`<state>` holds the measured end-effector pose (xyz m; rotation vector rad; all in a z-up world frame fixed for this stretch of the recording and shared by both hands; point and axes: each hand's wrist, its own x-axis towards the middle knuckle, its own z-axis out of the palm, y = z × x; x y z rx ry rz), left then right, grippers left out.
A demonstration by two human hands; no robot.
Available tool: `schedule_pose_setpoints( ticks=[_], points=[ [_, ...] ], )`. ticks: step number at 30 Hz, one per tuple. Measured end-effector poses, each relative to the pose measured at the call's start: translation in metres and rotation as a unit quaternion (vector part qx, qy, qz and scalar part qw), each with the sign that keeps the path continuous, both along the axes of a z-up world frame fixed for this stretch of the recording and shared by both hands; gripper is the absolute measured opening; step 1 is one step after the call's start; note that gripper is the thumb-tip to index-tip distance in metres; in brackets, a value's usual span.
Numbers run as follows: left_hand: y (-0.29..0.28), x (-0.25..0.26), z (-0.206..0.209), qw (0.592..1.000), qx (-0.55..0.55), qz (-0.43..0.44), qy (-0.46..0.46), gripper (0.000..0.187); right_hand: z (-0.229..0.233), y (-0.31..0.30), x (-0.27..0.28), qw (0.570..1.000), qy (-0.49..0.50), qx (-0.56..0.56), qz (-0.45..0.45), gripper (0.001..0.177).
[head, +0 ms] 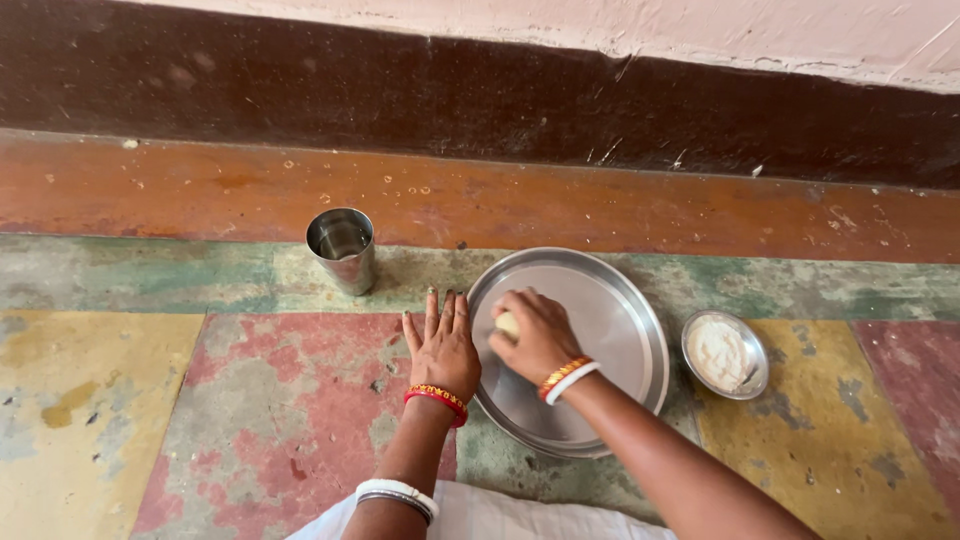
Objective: The person kneads dough in a metal plate by pressing and rolling it with their hands, occasionally wetting their fingers from a glass of water.
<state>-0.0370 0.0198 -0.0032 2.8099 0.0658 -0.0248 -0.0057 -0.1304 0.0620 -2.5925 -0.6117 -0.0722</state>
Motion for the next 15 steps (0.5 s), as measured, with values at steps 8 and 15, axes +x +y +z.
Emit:
schedule_pose_setpoints(
  ticks=[8,15],
  points=[
    [-0.003,-0.004,0.004,1.0,-0.021,0.007,0.014,0.069,-0.011,-0.056,-0.011,0.989,0.015,0.128,-0.069,0.026],
    [-0.003,-0.004,0.011,0.999,0.0,-0.002,0.037,0.071,-0.02,-0.044,-0.01,0.994,-0.108,-0.013,0.016,0.041]
  ],
)
